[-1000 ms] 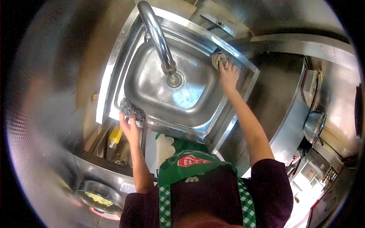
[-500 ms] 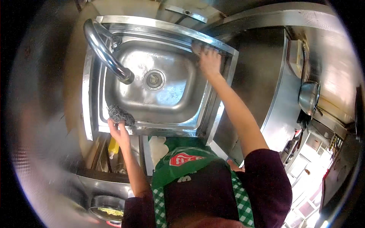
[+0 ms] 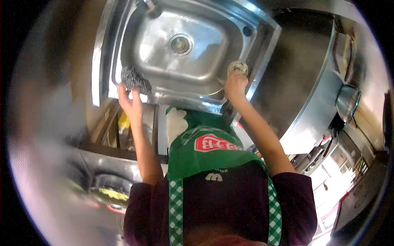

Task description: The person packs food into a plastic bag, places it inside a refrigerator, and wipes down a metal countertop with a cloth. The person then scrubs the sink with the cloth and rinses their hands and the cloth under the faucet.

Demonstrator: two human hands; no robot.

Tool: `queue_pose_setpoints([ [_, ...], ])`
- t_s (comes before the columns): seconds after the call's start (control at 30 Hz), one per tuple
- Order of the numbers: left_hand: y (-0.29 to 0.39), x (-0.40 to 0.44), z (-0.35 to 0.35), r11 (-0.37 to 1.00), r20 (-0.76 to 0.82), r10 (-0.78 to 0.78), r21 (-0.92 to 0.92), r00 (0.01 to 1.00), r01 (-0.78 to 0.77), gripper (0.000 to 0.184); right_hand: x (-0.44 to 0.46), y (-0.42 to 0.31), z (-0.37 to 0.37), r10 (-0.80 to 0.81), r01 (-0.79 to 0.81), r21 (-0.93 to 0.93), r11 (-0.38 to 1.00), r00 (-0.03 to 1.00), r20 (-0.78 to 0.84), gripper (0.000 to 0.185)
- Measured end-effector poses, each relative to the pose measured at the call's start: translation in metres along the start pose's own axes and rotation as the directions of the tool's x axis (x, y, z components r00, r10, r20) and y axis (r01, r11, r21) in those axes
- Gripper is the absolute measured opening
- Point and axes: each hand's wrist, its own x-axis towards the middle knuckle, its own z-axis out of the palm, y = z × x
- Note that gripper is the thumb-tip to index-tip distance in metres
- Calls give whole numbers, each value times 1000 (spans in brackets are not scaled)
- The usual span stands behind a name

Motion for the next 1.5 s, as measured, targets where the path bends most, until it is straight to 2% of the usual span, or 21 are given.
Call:
queue_pose_setpoints([
  [0.07, -17, -5, -19, 1000, -30, 15, -15, 999, -15, 19, -29, -12, -8, -99, 95, 34, 995, 985, 141, 45],
  [0.17, -15, -14, -42, 997, -162, -2, -82, 987, -11, 18, -52, -37, 43, -219, 164, 275, 947, 959, 179, 42],
  [0.2, -17, -22, -50, 994, -204, -23, -110, 979, 1, 18, -64, -36, 22, -333, 315, 177, 932, 940, 79, 37],
  [0.3, -23, -41, -64, 983, -282, -67, -183, 957, 14, 16, -79, -42, -17, -287, 230, 510, 829, 957, 34, 34],
  [0.4, -13, -58, -59, 952, -368, 4, -282, 930, -116, 15, -76, -49, -43, -449, 383, 546, 745, 894, -15, 34],
  [0.43, -7, -64, -61, 957, -330, -53, -285, 943, -46, 15, -75, -59, -41, -479, 413, 567, 713, 877, -35, 34],
  [0.5, -19, -65, -59, 950, -332, 24, -286, 943, -124, 16, -62, -86, -29, -473, 440, 608, 660, 873, -119, 33],
  [0.57, -19, -61, -58, 964, -330, 30, -239, 943, -114, 16, -57, -110, -48, -503, 440, 582, 684, 862, -61, 31],
  [0.7, -21, -42, -68, 968, -354, 2, -233, 935, -90, 18, -41, -191, -72, -307, 523, 565, 638, 846, -437, 23],
  [0.77, -28, -31, -76, 963, -388, 32, -235, 921, -133, 22, -17, -256, -89, -419, 624, 668, 404, 776, -471, 20],
  [0.8, -29, -27, -79, 970, -400, 28, -211, 916, -122, 23, -8, -286, -89, -374, 644, 742, 185, 744, -553, 19],
  [0.83, -33, -22, -81, 975, -411, 27, -190, 911, -115, 25, -10, -262, -156, -461, 394, 889, 232, 850, -256, 14],
  [0.9, -30, -19, -83, 954, -387, -65, -295, 920, -56, 25, 0, -296, -156, -235, 706, 636, 312, 706, -669, 13],
  [0.97, -30, -18, -83, 946, -406, -101, -321, 908, -38, 25, 7, -268, -141, -652, 740, 586, 329, 627, -426, 22],
  [1.03, -40, -17, -87, 973, -379, 16, -207, 925, -102, 24, -8, -207, -119, -540, 615, 663, 426, 761, -360, 30],
  [1.1, -27, -16, -80, 979, -372, 16, -185, 928, -91, 20, -22, -132, -103, -638, 555, 703, 444, 747, -187, 35],
  [1.13, -28, -18, -79, 975, -358, 11, -202, 934, -89, 19, -28, -109, -75, -615, 563, 742, 365, 744, -262, 38],
  [1.2, -27, -18, -78, 967, -342, -14, -243, 940, -74, 17, -43, -82, -56, -628, 576, 617, 536, 761, -165, 42],
  [1.33, -40, -19, -84, 963, -356, -36, -261, 934, -62, 19, -57, -127, -57, -598, 699, 412, 585, 715, -364, 51],
  [1.4, -47, -19, -91, 971, -383, -42, -235, 923, -53, 19, -45, -169, -82, -605, 833, 251, 492, 535, -590, 47],
  [1.5, -53, -21, -102, 982, -430, -19, -176, 903, -64, 22, -22, -235, -128, -650, 884, 212, 416, 452, -611, 48],
])
